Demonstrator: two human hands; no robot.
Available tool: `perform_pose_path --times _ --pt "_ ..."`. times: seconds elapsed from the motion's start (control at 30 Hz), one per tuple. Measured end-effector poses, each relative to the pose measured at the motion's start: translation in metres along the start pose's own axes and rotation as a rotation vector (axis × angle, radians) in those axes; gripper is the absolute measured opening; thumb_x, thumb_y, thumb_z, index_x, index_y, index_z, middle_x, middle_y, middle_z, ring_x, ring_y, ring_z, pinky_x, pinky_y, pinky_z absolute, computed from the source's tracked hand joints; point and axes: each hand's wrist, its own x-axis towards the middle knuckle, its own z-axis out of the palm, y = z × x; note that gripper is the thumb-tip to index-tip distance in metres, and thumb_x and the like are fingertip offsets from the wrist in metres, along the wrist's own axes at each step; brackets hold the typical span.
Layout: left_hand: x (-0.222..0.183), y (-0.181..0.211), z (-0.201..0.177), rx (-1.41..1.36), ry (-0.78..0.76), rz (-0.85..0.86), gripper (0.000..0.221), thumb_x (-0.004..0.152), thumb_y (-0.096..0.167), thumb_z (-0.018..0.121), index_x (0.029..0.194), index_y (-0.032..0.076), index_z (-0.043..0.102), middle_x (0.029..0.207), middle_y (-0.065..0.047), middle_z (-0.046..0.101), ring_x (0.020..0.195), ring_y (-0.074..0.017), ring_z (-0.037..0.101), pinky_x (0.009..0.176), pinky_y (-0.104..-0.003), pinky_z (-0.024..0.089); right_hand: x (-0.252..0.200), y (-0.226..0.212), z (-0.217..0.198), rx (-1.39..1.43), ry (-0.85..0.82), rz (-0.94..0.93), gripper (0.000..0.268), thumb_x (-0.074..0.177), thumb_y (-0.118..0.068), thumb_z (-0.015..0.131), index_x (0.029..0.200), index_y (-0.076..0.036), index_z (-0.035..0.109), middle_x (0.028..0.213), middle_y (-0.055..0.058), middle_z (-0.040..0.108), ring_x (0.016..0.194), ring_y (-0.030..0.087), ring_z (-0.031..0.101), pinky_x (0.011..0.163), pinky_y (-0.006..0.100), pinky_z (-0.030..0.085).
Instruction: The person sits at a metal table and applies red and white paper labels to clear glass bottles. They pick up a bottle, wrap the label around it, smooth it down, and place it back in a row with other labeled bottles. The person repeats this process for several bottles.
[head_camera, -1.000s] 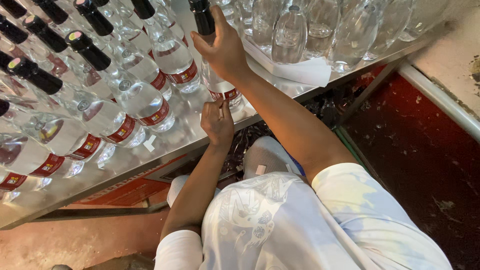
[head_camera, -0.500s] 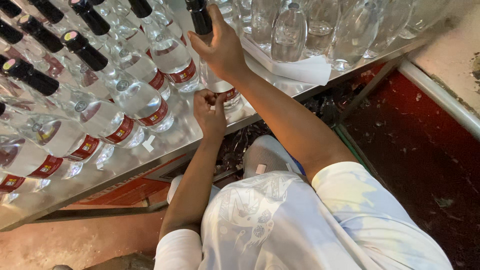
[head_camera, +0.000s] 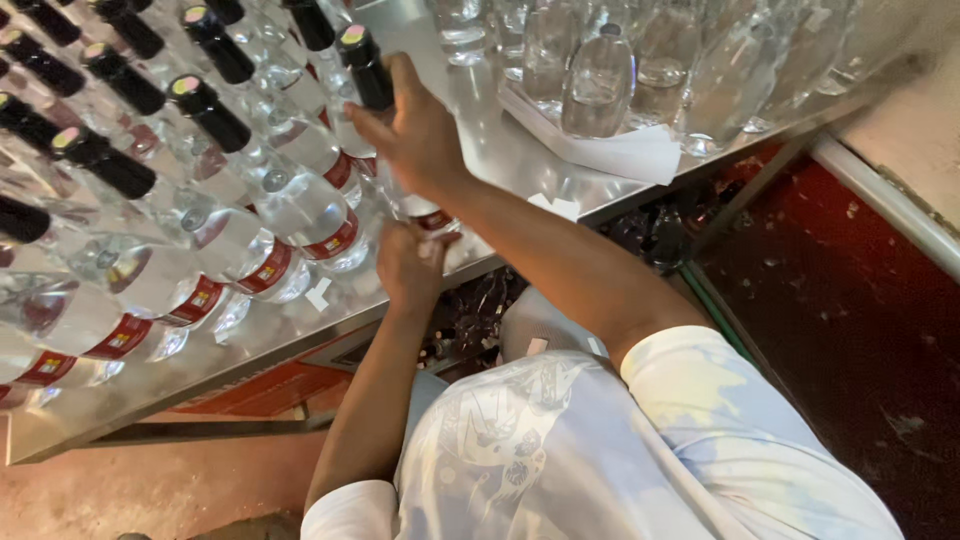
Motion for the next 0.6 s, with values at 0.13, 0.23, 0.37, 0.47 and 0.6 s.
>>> perform_pose_path --times 0.13,0.23,0.37,0.47,0.6 --pt "-0.005 -0.023 0.003 0.266 -0.043 0.602 0.02 0.086 0.014 0.077 0.098 -0.001 0.073 0.093 -0.02 0.072 0.086 -0.0401 0.068 0.077 -0.052 0.055 -0.009 -0.006 0.042 -0.105 0.115 -0.036 0.042 0.094 -0.047 0.064 0.115 -0.016 0.044 0.085 0.001 0.066 0.065 0.019 0.066 0.053 0.035 0.049" --pt "-0.007 -0.055 0.018 0.173 0.001 0.741 0.025 0.09 0.006 0.066 0.113 -0.003 0.07 0.109 -0.025 0.071 0.098 -0.0481 0.067 0.086 -0.057 0.057 -0.007 0.001 0.06 -0.128 0.135 -0.112 0.047 0.096 -0.052 0.057 0.12 -0.014 0.043 0.079 0.0 0.06 0.059 0.015 0.059 0.046 0.031 0.044" --pt "-0.002 -0.009 -0.009 0.249 0.093 0.771 0.003 0.091 0.004 0.069 0.092 0.004 0.072 0.088 -0.015 0.066 0.074 -0.0334 0.059 0.064 -0.044 0.05 -0.004 0.01 0.027 0.395 -0.156 -0.05 0.088 0.092 -0.077 0.051 0.145 -0.009 0.035 0.138 0.017 0.058 0.134 0.029 0.06 0.112 0.041 0.057" --pt "-0.001 0.011 -0.014 0.124 0.145 0.837 0.019 0.097 0.004 0.074 0.081 0.006 0.064 0.081 -0.005 0.065 0.077 -0.0214 0.062 0.075 -0.034 0.051 -0.013 0.052 -0.028 -0.038 0.041 -0.217 0.037 0.088 -0.017 0.087 0.103 -0.011 0.053 0.105 0.007 0.049 0.094 0.021 0.052 0.082 0.035 0.05" --pt "0.01 0.028 0.027 -0.046 0.255 0.745 0.021 0.095 0.025 0.078 0.083 0.01 0.069 0.078 -0.004 0.065 0.075 -0.0244 0.067 0.069 -0.034 0.056 -0.041 0.177 -0.107 -0.713 0.039 -0.331 0.025 0.096 -0.022 0.076 0.086 -0.007 0.059 0.079 0.01 0.054 0.072 0.036 0.063 0.062 0.044 0.051"
